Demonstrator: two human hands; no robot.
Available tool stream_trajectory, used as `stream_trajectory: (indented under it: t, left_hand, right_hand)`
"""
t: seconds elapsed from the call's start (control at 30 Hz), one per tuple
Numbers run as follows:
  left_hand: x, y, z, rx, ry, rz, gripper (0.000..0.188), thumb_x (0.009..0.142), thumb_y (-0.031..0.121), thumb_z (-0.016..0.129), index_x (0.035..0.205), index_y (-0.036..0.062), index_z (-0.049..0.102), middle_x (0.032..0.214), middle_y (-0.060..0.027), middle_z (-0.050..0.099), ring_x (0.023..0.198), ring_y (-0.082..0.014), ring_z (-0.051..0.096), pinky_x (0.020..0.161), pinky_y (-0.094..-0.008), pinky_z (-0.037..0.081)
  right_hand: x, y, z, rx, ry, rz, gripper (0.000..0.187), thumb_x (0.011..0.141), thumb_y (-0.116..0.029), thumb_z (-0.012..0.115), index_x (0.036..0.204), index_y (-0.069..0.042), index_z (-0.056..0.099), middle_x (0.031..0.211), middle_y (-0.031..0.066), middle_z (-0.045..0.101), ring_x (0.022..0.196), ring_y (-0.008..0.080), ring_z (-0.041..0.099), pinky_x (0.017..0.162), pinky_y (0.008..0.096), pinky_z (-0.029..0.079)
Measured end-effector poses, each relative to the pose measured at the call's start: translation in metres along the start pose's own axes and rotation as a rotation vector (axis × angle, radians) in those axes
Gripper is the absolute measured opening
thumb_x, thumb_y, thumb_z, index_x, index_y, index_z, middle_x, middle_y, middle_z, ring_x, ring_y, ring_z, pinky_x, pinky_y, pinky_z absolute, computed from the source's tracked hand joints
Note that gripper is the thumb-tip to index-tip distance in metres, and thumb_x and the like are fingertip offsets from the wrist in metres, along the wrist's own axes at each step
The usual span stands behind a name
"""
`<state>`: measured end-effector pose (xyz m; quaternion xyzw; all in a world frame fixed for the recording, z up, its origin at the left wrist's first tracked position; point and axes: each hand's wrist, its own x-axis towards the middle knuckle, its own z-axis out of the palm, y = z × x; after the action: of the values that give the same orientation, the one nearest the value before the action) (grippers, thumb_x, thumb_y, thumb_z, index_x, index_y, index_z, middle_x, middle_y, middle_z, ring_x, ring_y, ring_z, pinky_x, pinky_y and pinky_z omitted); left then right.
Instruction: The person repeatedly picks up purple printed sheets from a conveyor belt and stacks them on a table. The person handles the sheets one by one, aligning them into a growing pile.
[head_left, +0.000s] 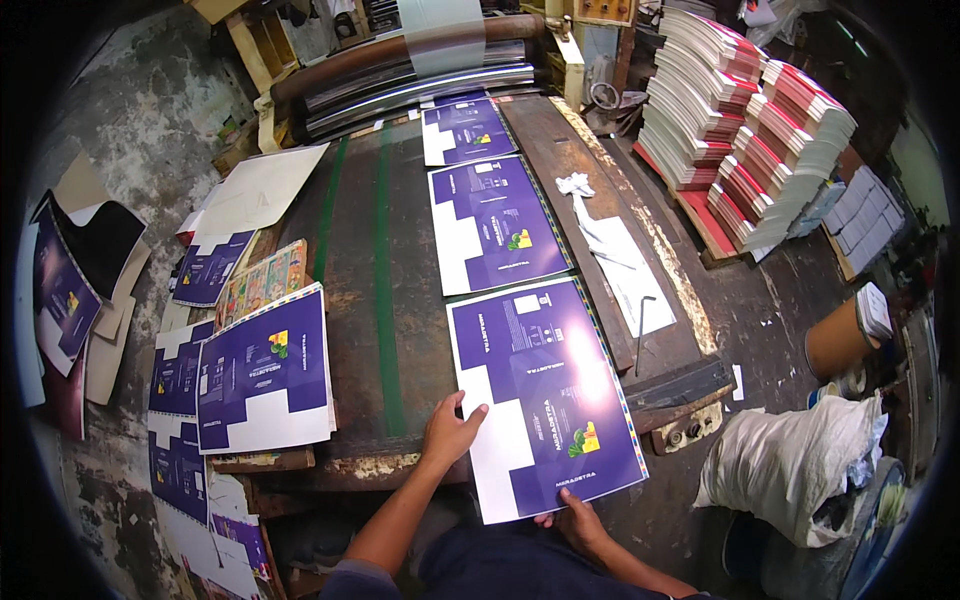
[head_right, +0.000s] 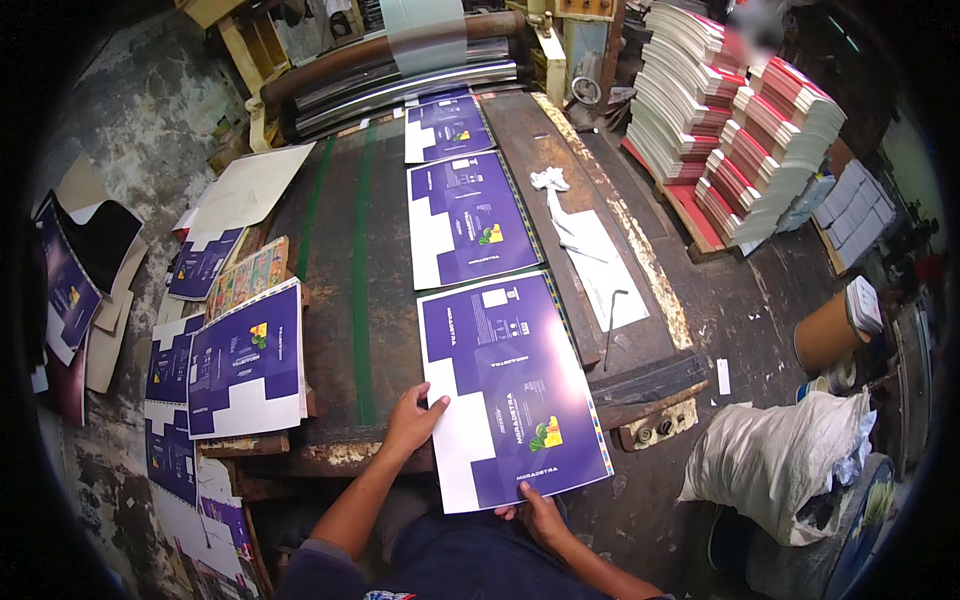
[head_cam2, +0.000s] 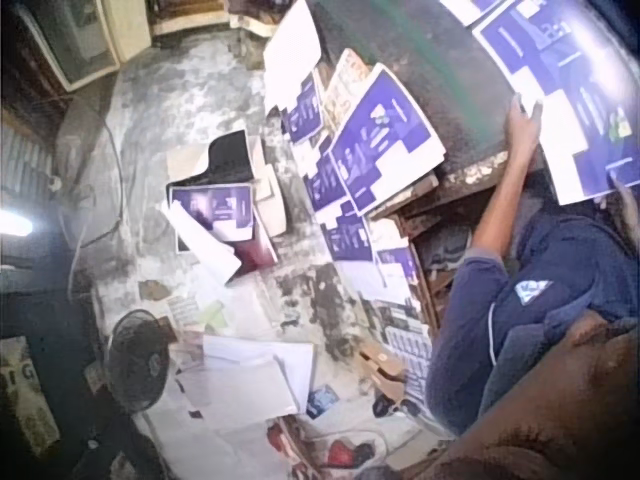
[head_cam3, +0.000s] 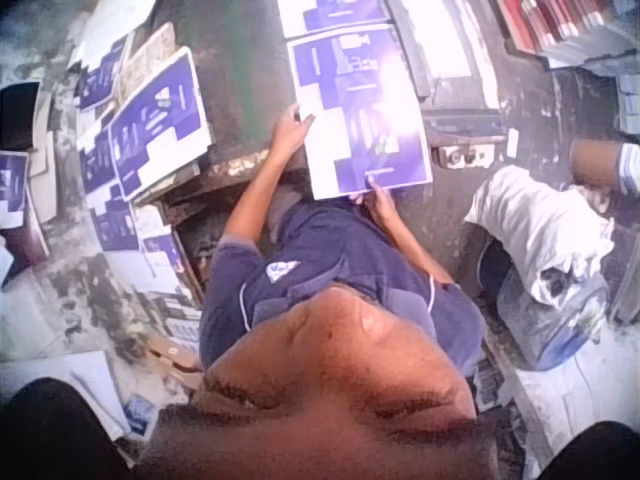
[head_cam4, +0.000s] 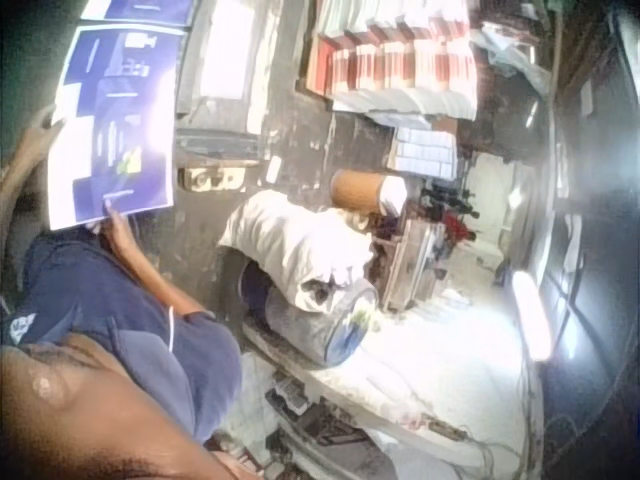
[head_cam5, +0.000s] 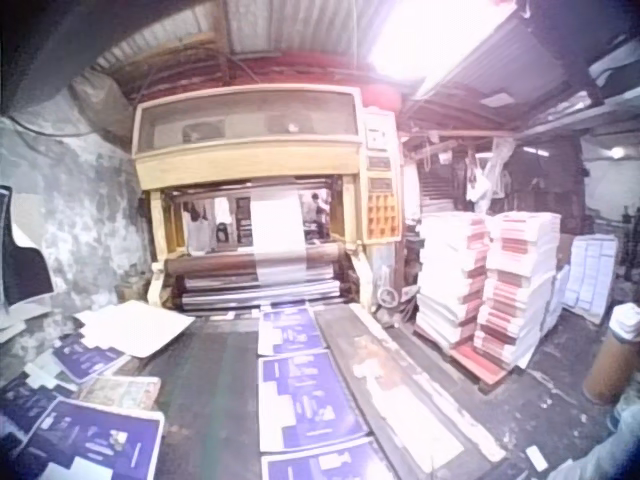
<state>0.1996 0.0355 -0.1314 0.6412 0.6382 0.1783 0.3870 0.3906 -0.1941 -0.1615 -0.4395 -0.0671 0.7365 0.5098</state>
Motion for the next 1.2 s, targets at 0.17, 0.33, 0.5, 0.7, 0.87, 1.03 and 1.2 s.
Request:
stream_trajectory:
  t: [0.17, 0.33, 0.5, 0.7, 0.87, 1.03, 1.2]
  left_hand:
    - [0.029, 0.006, -0.003, 0.066, -0.007, 0.021, 0.066, 0.086, 0.047, 0.068, 0.131, -0.0014, 0.056, 0.126, -0.0233, 0.060, 0.119, -0.0367, 0.057, 0.100, -0.0446, 0.045]
    - [0.054, 0.016, -0.004, 0.098, 0.010, 0.003, 0.064, 0.087, 0.048, 0.067, 0.129, 0.0000, 0.058, 0.125, -0.0239, 0.061, 0.119, -0.0375, 0.058, 0.099, -0.0451, 0.045]
    - [0.073, 0.018, -0.006, 0.057, 0.050, -0.022, 0.073, 0.085, 0.049, 0.068, 0.136, -0.0002, 0.051, 0.126, -0.0251, 0.060, 0.119, -0.0385, 0.058, 0.099, -0.0460, 0.045]
    - [0.054, 0.009, -0.015, -0.036, 0.065, -0.030, 0.085, 0.082, 0.045, 0.074, 0.143, -0.0036, 0.040, 0.131, -0.0270, 0.057, 0.113, -0.0348, 0.062, 0.095, -0.0428, 0.049]
    - [0.011, 0.008, -0.025, -0.141, -0.097, -0.110, 0.089, 0.082, 0.047, 0.076, 0.143, -0.0049, 0.039, 0.128, -0.0252, 0.058, 0.106, -0.0268, 0.064, 0.088, -0.0388, 0.052]
    - [0.029, 0.006, -0.005, -0.234, -0.110, -0.039, 0.081, 0.084, 0.040, 0.076, 0.140, -0.0079, 0.042, 0.125, -0.0269, 0.060, 0.106, -0.0289, 0.064, 0.088, -0.0390, 0.052]
    - [0.069, -0.003, -0.006, 0.000, -0.055, 0.043, 0.074, 0.085, 0.040, 0.075, 0.133, -0.0092, 0.049, 0.120, -0.0263, 0.062, 0.102, -0.0283, 0.064, 0.087, -0.0373, 0.052]
  right_hand:
    - [0.018, -0.003, 0.004, 0.072, -0.009, -0.059, 0.045, 0.102, -0.038, 0.048, 0.111, 0.004, 0.058, 0.090, 0.0186, 0.069, 0.075, 0.0215, 0.064, 0.076, 0.0351, 0.052]
    - [0.032, -0.011, 0.020, 0.080, 0.055, -0.086, 0.045, 0.099, -0.043, 0.052, 0.109, 0.001, 0.056, 0.084, 0.0171, 0.066, 0.072, 0.0212, 0.061, 0.078, 0.0412, 0.053]
    - [0.041, -0.018, 0.034, 0.131, 0.062, -0.130, 0.038, 0.099, -0.040, 0.053, 0.107, -0.003, 0.054, 0.086, 0.0148, 0.065, 0.072, 0.0204, 0.060, 0.076, 0.0422, 0.054]
    - [0.058, -0.021, 0.038, 0.198, 0.044, -0.200, 0.028, 0.102, -0.031, 0.049, 0.114, -0.006, 0.048, 0.089, 0.0137, 0.064, 0.071, 0.0184, 0.061, 0.076, 0.0405, 0.055]
    - [0.064, -0.024, 0.051, 0.159, 0.051, -0.279, 0.027, 0.101, -0.024, 0.051, 0.119, -0.007, 0.042, 0.098, 0.0131, 0.061, 0.072, 0.0164, 0.058, 0.074, 0.0386, 0.055]
    - [0.058, -0.023, 0.059, 0.120, 0.126, -0.386, 0.054, 0.101, -0.020, 0.051, 0.146, -0.006, 0.025, 0.111, 0.0131, 0.057, 0.078, 0.0151, 0.059, 0.075, 0.0343, 0.055]
    - [0.052, -0.037, 0.059, 0.150, 0.177, -0.445, 0.069, 0.101, -0.021, 0.053, 0.155, -0.006, 0.013, 0.129, 0.0156, 0.055, 0.086, 0.0150, 0.061, 0.076, 0.0306, 0.055]
